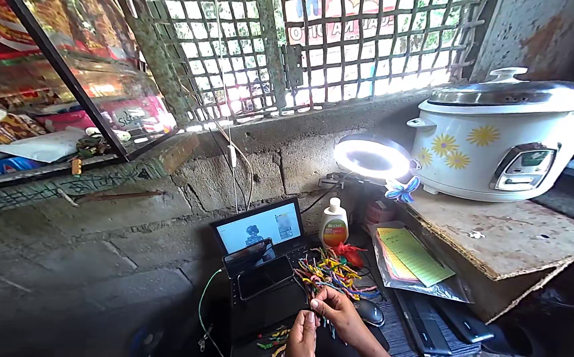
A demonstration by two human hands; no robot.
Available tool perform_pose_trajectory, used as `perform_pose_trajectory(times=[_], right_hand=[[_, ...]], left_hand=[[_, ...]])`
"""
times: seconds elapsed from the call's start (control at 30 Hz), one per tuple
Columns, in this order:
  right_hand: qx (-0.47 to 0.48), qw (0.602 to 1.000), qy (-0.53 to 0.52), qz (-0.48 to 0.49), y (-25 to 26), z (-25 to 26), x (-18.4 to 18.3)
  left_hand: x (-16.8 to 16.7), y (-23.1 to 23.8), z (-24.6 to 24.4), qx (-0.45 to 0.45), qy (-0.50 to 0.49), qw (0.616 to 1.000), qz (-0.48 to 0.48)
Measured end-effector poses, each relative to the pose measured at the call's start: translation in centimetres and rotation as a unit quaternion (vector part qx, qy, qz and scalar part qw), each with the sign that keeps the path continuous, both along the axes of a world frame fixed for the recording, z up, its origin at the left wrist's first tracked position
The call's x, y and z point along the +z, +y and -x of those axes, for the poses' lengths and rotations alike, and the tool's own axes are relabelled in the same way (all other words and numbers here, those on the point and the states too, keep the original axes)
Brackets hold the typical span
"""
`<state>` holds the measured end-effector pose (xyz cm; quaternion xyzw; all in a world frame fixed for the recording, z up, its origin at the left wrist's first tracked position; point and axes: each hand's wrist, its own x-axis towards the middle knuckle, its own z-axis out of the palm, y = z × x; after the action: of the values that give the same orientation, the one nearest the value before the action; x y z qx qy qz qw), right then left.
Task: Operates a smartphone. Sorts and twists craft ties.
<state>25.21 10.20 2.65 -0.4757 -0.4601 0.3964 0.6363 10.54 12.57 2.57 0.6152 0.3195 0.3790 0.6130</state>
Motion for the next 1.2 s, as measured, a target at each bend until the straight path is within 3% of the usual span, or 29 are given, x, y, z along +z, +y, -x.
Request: perform_pose_trajectory(times=[0.1, 0.2, 0.27, 0.37, 0.43, 0.5, 0.67, 0.83, 0.93, 1.0, 1.1, 1.2], right_hand=[[-0.027, 1.0, 0.004, 0.0, -0.1, 0.4, 0.1], [-0.019, 1.0, 0.008, -0.002, 0.1, 0.5, -0.1], [0.027, 1.0, 0.013, -0.004, 0.1, 0.3, -0.4], [0.104, 0.994, 0.038, -0.025, 0.2, 0.0, -0.8], [0.127, 0.989, 0.056, -0.041, 0.2, -0.1, -0.9], [0.13, 0.987, 0.072, -0.054, 0.3, -0.1, -1.0], [0.087, 0.99, 0.091, -0.062, 0.3, 0.3, -0.9], [0.017, 0.997, 0.07, -0.041, 0.3, 1.0, -0.7], [-0.025, 0.999, -0.026, -0.003, 0.3, 1.1, -0.8], [-0.06, 0.991, -0.12, 0.026, 0.4, 0.9, -1.0], [-0.138, 0.956, -0.26, 0.015, 0.4, 0.6, -1.3], [-0.255, 0.891, -0.374, 0.006, 0.8, 0.0, -1.3]], left_hand=[[-0.1, 0.0, 0.0, 0.008, 0.016, 0.999, -0.027], [0.7, 0.0, 0.0, -0.025, -0.049, 0.992, 0.11], [1.1, 0.3, 0.4, -0.078, -0.117, 0.96, 0.241], [1.3, 1.0, 1.2, -0.151, -0.223, 0.88, 0.392], [1.6, 1.2, 1.6, -0.183, -0.267, 0.83, 0.454], [1.7, 1.1, 1.6, -0.197, -0.272, 0.815, 0.472], [1.7, 0.4, 0.8, -0.14, -0.179, 0.91, 0.347], [1.4, 0.0, 0.2, -0.075, -0.12, 0.962, 0.234], [-0.2, 0.7, 0.4, -0.039, -0.082, 0.983, 0.162], [-1.5, 2.2, 1.1, -0.01, 0.013, 0.998, 0.055], [-0.5, 4.2, 3.3, -0.016, 0.153, 0.981, -0.114], [0.5, 5.8, 5.0, -0.025, 0.258, 0.934, -0.246]])
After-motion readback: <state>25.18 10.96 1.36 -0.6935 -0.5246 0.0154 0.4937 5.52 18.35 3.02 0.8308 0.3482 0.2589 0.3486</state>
